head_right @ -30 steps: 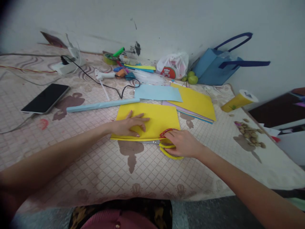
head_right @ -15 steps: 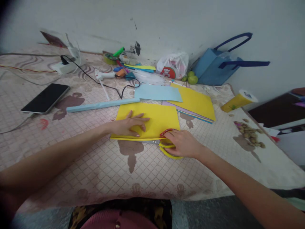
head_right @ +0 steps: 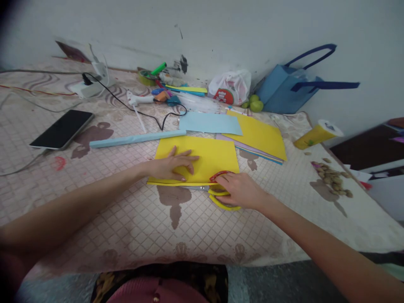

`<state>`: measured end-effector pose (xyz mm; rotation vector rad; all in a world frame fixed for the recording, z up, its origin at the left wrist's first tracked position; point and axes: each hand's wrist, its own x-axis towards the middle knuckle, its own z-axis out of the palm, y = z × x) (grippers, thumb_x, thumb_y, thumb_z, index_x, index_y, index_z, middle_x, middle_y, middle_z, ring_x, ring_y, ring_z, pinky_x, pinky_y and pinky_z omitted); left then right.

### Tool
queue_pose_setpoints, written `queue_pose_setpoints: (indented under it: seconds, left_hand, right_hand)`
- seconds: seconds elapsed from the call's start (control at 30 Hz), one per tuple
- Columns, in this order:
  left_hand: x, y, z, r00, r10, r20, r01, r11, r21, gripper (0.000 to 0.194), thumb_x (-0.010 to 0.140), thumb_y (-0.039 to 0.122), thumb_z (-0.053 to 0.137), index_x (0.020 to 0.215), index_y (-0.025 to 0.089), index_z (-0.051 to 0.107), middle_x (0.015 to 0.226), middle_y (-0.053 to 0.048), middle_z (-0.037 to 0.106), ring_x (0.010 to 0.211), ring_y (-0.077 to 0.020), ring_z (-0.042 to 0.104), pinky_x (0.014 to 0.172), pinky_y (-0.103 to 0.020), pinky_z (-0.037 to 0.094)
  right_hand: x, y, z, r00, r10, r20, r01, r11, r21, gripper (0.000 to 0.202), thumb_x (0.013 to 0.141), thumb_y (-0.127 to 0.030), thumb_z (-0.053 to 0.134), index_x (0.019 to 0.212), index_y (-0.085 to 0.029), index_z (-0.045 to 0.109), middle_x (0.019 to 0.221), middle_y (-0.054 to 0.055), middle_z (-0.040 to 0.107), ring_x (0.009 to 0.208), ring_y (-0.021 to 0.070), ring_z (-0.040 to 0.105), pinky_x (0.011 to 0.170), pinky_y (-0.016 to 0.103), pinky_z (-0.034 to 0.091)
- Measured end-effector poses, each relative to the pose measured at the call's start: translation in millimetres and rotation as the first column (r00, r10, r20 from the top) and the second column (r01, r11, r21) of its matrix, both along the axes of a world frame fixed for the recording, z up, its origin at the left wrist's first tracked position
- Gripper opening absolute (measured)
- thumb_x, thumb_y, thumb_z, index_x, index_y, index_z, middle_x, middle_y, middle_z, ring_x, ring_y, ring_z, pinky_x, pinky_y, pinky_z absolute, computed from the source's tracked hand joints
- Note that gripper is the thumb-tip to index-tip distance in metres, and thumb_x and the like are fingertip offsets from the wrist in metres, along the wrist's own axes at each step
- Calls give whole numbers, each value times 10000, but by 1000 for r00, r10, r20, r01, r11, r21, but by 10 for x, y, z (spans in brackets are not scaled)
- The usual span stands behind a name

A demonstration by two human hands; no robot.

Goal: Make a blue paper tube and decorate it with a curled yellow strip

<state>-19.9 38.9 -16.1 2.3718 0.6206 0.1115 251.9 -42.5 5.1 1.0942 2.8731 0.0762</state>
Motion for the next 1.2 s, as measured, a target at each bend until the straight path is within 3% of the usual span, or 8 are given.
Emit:
queue_pose_setpoints:
  seconds: [0.23,1.2]
  left_hand:
    - [5,-3,-23,1000,13,13,-13,1000,-2,258,781,310,574,1031,247,567,1500,7,223,1394,-272,21,1012,-558,-191]
    - [20,-15,24,1000,9,-26,-9,1000,-9,295,781,317,561,1068,249,572,1501,-9,218,1395,-268,13,1004,-556,-207]
  right_hand:
    - [-48,-18,23,999,-43,-32,43,999,-2,315,775,-367,526,1008,-156,553,928,77,671,843,198,636,671,294,474]
    - [-195,2,31,1000,-10,-27,11,1000,23,310,787,-382,506,983,-148,556,881,79,665,809,212,627,663,314,472]
